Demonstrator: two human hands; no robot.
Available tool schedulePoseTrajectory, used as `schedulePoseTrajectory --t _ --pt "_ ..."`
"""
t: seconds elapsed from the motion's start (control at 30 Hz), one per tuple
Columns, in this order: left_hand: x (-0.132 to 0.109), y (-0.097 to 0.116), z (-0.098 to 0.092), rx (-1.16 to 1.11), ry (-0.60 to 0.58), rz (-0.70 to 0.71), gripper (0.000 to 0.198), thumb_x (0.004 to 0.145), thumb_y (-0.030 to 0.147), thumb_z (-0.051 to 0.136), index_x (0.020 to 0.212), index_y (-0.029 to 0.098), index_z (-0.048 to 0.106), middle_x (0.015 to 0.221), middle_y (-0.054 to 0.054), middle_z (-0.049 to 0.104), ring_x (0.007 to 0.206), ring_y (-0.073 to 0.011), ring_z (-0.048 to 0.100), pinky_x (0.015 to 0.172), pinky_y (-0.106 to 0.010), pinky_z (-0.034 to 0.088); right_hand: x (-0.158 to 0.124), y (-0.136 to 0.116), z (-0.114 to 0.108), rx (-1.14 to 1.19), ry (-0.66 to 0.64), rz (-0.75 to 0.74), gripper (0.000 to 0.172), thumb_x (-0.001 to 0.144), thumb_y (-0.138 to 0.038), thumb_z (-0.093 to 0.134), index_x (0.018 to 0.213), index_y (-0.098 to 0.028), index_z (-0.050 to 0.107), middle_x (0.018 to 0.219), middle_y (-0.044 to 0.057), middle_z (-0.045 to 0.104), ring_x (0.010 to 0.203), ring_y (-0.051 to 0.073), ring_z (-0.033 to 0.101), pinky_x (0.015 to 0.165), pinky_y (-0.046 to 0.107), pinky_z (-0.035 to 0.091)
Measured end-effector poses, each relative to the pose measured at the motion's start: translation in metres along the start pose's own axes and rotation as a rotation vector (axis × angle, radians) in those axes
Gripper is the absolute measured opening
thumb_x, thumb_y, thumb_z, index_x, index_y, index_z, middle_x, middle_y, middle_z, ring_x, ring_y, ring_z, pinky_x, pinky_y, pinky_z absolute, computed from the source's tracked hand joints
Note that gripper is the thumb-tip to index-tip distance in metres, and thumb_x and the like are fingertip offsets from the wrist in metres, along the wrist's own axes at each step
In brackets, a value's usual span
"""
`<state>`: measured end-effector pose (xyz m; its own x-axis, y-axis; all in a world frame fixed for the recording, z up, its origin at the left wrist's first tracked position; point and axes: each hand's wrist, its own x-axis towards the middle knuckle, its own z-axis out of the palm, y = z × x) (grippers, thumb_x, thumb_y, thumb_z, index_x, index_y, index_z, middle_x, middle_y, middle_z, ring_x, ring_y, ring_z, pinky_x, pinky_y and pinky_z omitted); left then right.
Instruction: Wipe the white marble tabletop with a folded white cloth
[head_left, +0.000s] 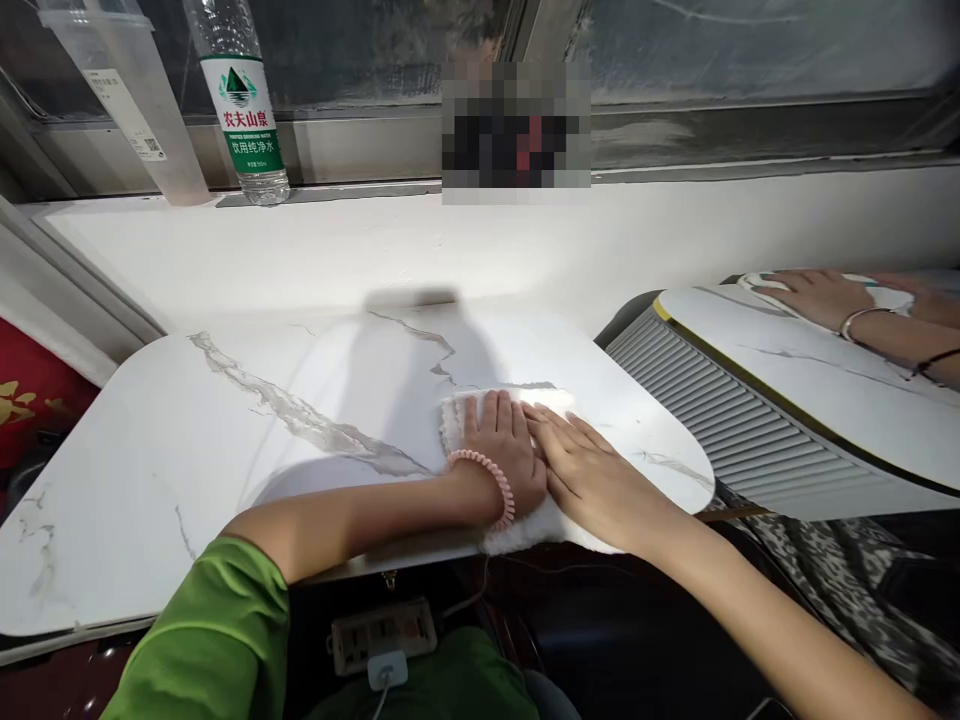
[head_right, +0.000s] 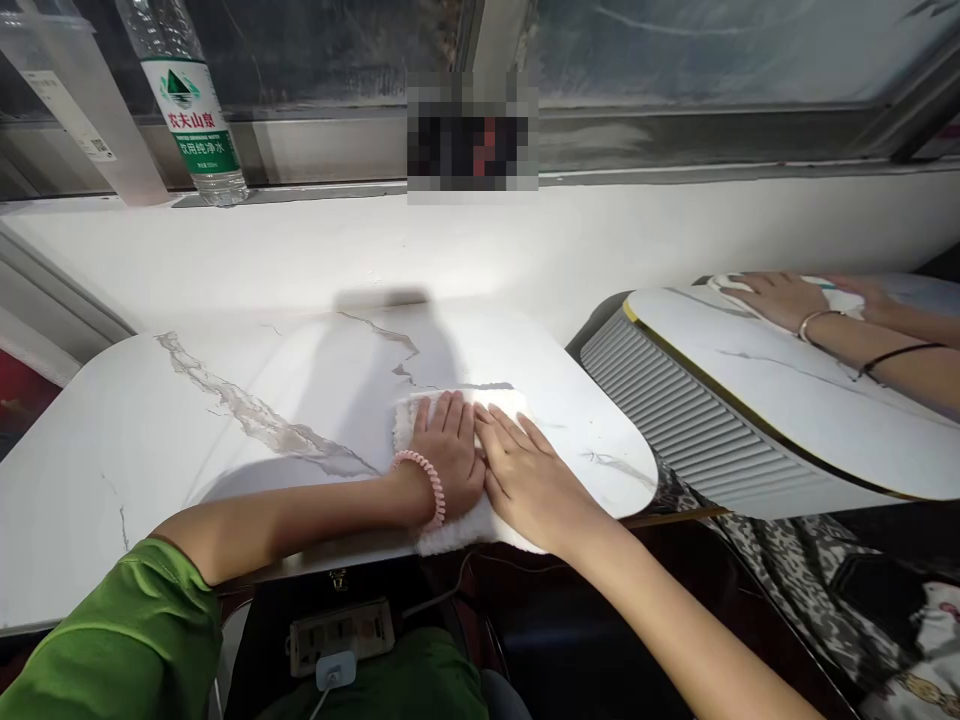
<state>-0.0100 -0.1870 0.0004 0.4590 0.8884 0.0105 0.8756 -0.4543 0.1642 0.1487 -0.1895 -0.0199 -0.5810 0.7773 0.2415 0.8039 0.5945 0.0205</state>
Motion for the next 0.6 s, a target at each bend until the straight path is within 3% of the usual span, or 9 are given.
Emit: schedulePoseTrajectory --t 0.1,0.23,0.47,0.6 --pt "0.018 -0.010 0.000 -0.005 0.017 -0.033 0.063 0.098 0.031 0.027 0.150 -0.004 0.028 0.159 -0.020 0.027 0.148 -0.0307 0.021 0.122 -0.049 0.013 0.020 0.011 0.010 0.055 0.047 0.020 0.055 0.094 -0.020 0.030 0.148 -0.013 0.034 0.146 0.014 0.051 0.138 0.027 0.044 0.114 0.051 0.035" --pt "0.052 -0.040 -0.002 -0.022 0.068 -0.100 0.060 0.098 0.030 0.026 0.150 -0.001 0.031 0.158 -0.017 0.030 0.147 -0.0284 0.024 0.122 -0.047 0.014 0.071 0.033 0.028 0.155 0.135 -0.009 0.049 0.090 -0.021 0.034 0.136 -0.013 0.049 0.140 0.014 0.056 0.132 0.029 0.049 0.112 0.052 0.036" --pt "0.114 -0.114 -0.011 -0.044 0.116 -0.229 0.058 0.097 0.028 0.026 0.149 0.004 0.033 0.158 -0.013 0.032 0.147 -0.0241 0.025 0.122 -0.048 0.013 0.180 0.055 0.054 0.254 0.121 -0.033 0.050 0.085 -0.018 0.035 0.131 -0.015 0.053 0.138 0.014 0.058 0.130 0.028 0.050 0.109 0.050 0.037" --pt "0.131 -0.141 -0.017 -0.036 0.107 -0.251 0.058 0.097 0.027 0.025 0.150 0.005 0.032 0.158 -0.012 0.032 0.147 -0.0228 0.025 0.122 -0.046 0.012 0.211 0.055 0.061 0.271 0.125 0.004 0.051 0.085 -0.019 0.035 0.133 -0.014 0.052 0.140 0.012 0.056 0.130 0.027 0.049 0.110 0.046 0.036"
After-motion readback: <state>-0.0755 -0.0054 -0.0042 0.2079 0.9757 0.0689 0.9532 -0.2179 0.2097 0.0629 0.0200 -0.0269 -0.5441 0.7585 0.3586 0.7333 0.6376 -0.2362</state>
